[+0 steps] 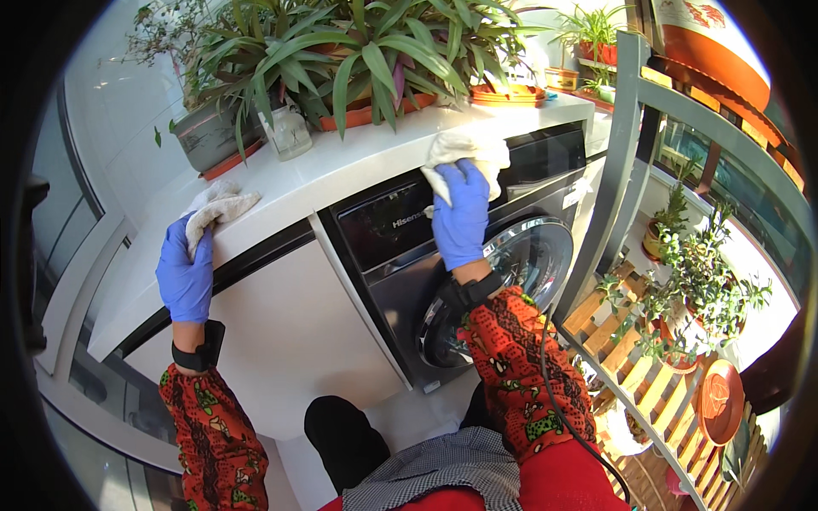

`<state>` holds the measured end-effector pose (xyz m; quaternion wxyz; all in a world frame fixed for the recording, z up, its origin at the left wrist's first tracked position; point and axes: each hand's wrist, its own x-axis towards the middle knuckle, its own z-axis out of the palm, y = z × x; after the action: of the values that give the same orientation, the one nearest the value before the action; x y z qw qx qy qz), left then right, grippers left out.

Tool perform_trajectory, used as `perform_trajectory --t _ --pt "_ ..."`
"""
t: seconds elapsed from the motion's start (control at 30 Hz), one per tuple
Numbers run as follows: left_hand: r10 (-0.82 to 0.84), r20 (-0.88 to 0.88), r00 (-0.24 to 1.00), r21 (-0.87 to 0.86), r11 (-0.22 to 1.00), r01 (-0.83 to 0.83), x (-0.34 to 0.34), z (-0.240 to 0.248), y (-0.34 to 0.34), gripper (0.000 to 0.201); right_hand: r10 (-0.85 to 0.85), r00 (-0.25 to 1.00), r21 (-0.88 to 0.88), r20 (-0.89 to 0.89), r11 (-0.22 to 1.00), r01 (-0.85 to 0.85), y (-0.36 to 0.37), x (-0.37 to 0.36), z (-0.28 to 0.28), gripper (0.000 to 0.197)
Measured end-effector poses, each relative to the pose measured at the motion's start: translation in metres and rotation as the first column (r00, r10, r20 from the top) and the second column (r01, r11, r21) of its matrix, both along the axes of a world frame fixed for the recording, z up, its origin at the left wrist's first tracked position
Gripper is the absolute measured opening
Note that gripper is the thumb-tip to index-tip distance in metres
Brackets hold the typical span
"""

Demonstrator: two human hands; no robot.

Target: The person wipes the exterior of a front-loading washing machine and the adjacent countertop using a white cloth. They clean the glass door, control panel, and surrounding surfaces in a repetitive wiping motion.

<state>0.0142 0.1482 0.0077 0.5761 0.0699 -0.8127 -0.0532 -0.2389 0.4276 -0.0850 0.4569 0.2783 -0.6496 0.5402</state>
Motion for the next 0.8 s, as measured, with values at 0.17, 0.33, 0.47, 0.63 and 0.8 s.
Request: perform_trajectory --t 0.17,0.33,0.47,0.63,0.8 --pt "-0.05 -0.022 0.999 -0.01 0.999 0.049 0.001 -0.002 -0.001 0.022 0.29 0.854 0.565 -0.432 0.825 0.006 -0.091 0.089 -0.015 0.042" --pt "-0.142 -0.017 0.99 -0.01 0.99 0.142 0.01 -0.003 -0.004 0.026 0.358 0.81 0.514 -0.464 0.854 -0.083 -0.075 0.072 -0.011 0.042" --pt "-0.093 -0.001 0.996 -0.074 0.993 0.093 0.009 -0.006 -0.01 0.028 0.173 0.833 0.39 -0.526 0.919 0.056 -0.012 0.049 -0.006 0.043" --pt "-0.088 -0.083 0.993 -0.044 0.995 0.085 0.002 -0.012 -0.011 0.028 -0.103 0.95 -0.101 -0.295 0.992 0.076 0.022 0.017 0.016 0.035" --pt "-0.127 -0.171 0.977 0.043 0.99 0.136 -0.006 -0.014 -0.005 0.028 0.2 0.873 0.415 -0.446 0.91 0.004 -0.057 0.066 -0.035 0.03"
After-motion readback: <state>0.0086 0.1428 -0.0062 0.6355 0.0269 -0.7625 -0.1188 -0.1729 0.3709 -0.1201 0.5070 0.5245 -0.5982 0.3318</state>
